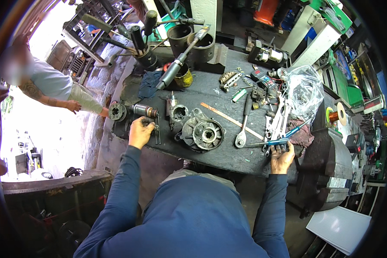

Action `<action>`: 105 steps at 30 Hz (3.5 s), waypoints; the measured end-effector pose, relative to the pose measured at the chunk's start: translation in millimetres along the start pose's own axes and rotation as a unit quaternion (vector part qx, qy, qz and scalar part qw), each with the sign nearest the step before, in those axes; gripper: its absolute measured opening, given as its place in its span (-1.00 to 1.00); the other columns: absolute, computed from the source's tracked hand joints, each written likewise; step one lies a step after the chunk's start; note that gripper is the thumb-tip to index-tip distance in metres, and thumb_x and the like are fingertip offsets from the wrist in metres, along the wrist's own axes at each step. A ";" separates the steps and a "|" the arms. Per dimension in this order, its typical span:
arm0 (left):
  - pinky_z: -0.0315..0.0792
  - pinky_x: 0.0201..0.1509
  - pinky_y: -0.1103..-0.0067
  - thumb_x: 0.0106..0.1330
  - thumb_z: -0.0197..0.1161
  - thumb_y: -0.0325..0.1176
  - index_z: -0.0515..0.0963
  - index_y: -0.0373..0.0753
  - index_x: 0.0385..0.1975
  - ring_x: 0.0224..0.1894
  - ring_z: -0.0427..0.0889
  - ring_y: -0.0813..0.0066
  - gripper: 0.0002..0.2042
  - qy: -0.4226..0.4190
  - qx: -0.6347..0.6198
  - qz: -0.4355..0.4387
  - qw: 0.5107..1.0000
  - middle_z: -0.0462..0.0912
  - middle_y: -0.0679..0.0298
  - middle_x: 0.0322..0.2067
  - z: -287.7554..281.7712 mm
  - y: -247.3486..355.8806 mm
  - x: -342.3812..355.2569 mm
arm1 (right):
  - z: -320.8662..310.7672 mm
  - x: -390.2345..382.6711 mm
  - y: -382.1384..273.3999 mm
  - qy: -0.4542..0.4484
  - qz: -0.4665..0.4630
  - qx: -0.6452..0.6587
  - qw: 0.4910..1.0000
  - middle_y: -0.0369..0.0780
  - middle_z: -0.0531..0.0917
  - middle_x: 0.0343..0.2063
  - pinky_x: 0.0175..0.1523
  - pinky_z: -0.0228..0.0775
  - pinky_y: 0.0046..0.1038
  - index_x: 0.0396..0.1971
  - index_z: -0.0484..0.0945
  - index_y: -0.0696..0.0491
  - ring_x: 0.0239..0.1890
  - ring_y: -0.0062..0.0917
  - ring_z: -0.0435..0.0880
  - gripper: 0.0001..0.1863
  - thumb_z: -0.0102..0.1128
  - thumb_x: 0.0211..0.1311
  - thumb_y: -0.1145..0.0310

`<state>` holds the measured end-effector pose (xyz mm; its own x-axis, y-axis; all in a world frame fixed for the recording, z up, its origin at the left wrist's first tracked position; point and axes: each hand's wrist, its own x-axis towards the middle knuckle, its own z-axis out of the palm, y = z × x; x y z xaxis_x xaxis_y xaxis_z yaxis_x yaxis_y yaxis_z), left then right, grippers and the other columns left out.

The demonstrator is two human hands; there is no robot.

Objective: The person disassembles a mechanical component on a workbench using a screwdriver, pliers, and wrenches. They remove small internal parts, inspect them, and place them on the table while another person stands nearby.

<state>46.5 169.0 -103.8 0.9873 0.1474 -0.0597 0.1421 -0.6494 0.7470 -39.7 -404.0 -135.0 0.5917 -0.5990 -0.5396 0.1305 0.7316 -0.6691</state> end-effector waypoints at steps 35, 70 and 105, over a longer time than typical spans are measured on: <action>0.00 0.71 -0.03 -0.25 0.73 0.24 0.45 -0.09 0.48 0.65 0.10 -0.16 0.16 -0.195 0.185 0.397 0.877 0.40 0.09 0.51 1.8 157.2 -6.2 | 100.4 -124.4 12.0 -0.281 -0.337 -0.701 0.562 0.03 0.73 -0.09 0.20 0.52 -0.15 0.03 0.67 0.23 0.07 -0.02 0.70 -0.68 0.33 0.39 0.36; 0.34 0.37 0.05 -0.11 0.71 0.24 0.45 -0.39 0.21 0.23 0.45 -0.15 0.01 0.081 0.267 0.184 0.942 0.52 -0.06 0.10 55.5 179.5 -103.8 | 62.3 57.5 -83.1 -0.039 -0.255 -0.812 0.523 -0.03 0.84 -0.06 0.23 0.60 -0.13 0.07 0.80 -0.07 0.06 -0.10 0.81 -0.55 0.31 0.39 -0.05; 0.48 0.29 0.17 0.04 0.67 0.21 0.52 -0.33 0.31 0.23 0.65 0.01 -0.07 -0.057 0.134 0.212 0.966 0.68 -0.01 0.15 22.5 186.7 -70.9 | 194.3 -242.5 -48.2 -0.464 -0.277 -0.797 0.268 -0.13 0.78 -0.35 -0.22 0.65 -0.17 0.26 0.66 -0.11 -0.32 -0.20 0.82 -0.57 0.28 0.43 0.22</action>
<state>4.6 20.5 25.0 0.9602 -0.2471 0.1303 -0.2783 -0.8053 0.5235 -34.9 -230.7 127.3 0.8729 0.4087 -0.2665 0.3351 -0.8992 -0.2815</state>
